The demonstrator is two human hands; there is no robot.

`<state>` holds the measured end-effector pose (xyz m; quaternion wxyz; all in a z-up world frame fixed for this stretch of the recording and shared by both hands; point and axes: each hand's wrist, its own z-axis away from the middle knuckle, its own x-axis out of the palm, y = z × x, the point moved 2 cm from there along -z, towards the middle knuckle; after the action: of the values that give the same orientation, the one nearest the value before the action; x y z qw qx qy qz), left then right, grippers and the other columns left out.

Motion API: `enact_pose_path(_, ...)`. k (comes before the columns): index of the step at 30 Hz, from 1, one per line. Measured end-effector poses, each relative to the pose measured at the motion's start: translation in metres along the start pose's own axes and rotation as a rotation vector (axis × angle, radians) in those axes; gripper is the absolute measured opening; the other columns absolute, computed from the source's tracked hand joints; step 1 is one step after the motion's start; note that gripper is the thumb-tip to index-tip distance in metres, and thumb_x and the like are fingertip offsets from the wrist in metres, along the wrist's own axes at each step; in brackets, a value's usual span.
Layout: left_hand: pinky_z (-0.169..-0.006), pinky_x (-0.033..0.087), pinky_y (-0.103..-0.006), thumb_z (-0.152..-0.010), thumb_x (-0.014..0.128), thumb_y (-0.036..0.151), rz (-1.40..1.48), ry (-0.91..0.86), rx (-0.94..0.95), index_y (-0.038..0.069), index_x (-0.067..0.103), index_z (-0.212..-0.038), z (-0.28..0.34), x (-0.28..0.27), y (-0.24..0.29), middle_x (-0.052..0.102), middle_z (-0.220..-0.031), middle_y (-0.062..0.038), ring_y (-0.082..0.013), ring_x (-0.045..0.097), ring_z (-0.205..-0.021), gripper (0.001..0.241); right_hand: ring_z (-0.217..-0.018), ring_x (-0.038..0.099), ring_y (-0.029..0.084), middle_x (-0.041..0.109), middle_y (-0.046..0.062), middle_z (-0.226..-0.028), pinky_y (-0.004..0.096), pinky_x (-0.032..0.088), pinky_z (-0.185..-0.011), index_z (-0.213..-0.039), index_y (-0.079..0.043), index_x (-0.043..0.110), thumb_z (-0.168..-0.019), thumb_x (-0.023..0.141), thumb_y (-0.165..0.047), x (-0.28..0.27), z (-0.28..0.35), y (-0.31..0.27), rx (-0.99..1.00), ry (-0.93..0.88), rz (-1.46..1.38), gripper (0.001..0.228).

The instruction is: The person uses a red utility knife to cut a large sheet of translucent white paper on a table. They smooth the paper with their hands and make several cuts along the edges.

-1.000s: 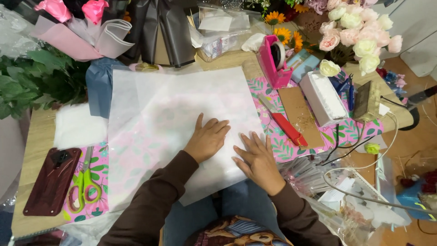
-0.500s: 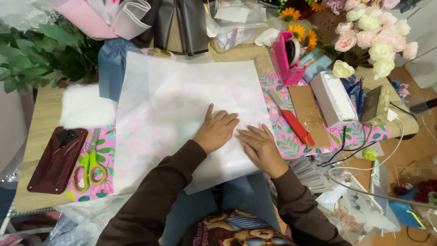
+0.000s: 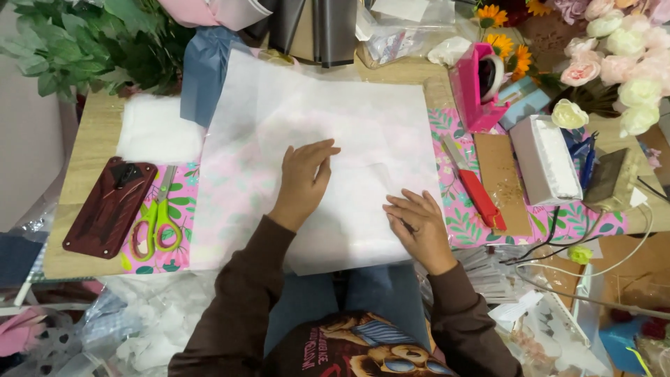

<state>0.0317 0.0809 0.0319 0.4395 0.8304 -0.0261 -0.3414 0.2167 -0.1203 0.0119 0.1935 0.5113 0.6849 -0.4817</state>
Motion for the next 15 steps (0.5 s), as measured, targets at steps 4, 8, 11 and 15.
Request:
enact_pose_path(4,-0.115,0.016,-0.0661,-0.1,0.052,0.012,-0.076,0.047,-0.083,0.022,0.07,-0.116,0.04,-0.006,0.01,0.066,-0.13,-0.001,-0.0264,0.057,-0.125,0.026,-0.127,0.062,0.026,0.076,-0.001,-0.118,0.047,0.032,-0.118,-0.107,-0.023,0.081,-0.091,0.073,-0.021,-0.001,0.0,-0.002,0.004,-0.009,0.004,0.018)
enact_pose_path(8,-0.116,0.019,-0.0619,-0.097,0.057,0.016,-0.287,0.074,-0.116,0.019,0.07,-0.118,0.065,0.012,0.02,0.064,-0.132,-0.003,-0.0263,0.055,-0.127,0.024,-0.126,0.063,0.027,0.077,0.001,-0.116,0.048,0.031,-0.118,-0.106,-0.021,0.081,-0.091,0.073,-0.019,-0.003,-0.002,-0.007,0.036,-0.009,0.0,0.017)
enact_pose_path(11,-0.116,0.019,-0.0634,-0.098,0.056,0.021,-0.347,-0.016,-0.062,0.014,0.067,-0.127,0.07,0.037,0.037,0.06,-0.139,-0.009,-0.0309,0.051,-0.133,0.032,-0.126,0.062,0.028,0.077,0.002,-0.117,0.048,0.032,-0.118,-0.107,-0.019,0.081,-0.091,0.073,-0.019,-0.003,-0.004,-0.008,0.031,-0.013,0.012,0.018)
enact_pose_path(15,-0.115,0.023,-0.065,-0.099,0.056,0.023,-0.417,-0.069,0.053,0.006,0.062,-0.136,0.072,0.07,0.055,0.054,-0.145,-0.02,-0.0414,0.045,-0.138,0.041,-0.128,0.061,0.027,0.076,0.0,-0.118,0.048,0.031,-0.118,-0.108,-0.022,0.081,-0.091,0.073,-0.021,-0.001,-0.002,-0.003,0.018,-0.014,0.013,0.019)
